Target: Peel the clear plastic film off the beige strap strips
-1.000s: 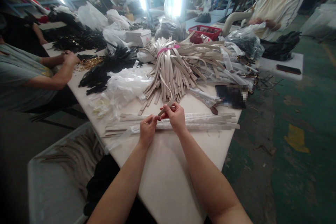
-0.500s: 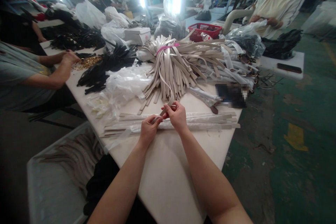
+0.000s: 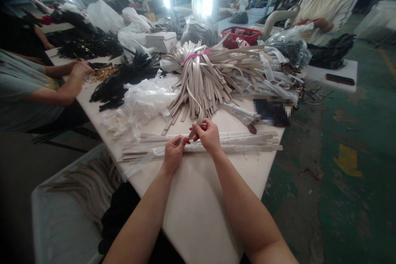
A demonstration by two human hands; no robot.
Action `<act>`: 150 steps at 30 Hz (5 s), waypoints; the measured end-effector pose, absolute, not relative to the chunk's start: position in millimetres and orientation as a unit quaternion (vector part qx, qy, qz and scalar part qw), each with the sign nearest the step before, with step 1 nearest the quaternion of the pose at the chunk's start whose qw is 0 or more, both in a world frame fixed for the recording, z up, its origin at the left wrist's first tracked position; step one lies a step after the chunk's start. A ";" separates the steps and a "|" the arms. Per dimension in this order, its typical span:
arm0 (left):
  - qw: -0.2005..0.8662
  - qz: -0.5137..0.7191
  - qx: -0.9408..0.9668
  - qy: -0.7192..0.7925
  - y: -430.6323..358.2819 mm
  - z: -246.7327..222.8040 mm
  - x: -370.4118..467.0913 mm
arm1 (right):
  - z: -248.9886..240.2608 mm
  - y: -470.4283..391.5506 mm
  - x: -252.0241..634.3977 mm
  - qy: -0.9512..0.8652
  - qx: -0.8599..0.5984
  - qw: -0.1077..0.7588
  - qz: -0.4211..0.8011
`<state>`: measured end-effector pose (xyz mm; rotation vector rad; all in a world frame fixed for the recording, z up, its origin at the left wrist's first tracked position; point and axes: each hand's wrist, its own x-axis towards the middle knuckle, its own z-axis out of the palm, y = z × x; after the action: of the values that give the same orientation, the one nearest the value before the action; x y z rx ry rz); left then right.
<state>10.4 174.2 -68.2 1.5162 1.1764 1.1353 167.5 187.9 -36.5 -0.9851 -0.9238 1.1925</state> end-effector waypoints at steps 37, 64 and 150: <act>0.422 0.454 0.619 0.483 172.0 -64.8 12.4 | -34.4 185.4 162.0 -0.386 -0.412 0.611 0.556; 0.458 0.329 0.708 0.425 156.6 48.7 -18.7 | 24.2 133.7 127.1 -0.388 -0.398 0.627 0.546; 0.039 0.038 0.916 0.397 128.4 4.3 105.6 | -56.3 87.7 230.8 -0.357 -0.500 0.586 0.529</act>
<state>105.6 128.4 4.3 2.8088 1.2168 0.1168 230.8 87.7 -56.3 -1.1662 -0.8327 1.2330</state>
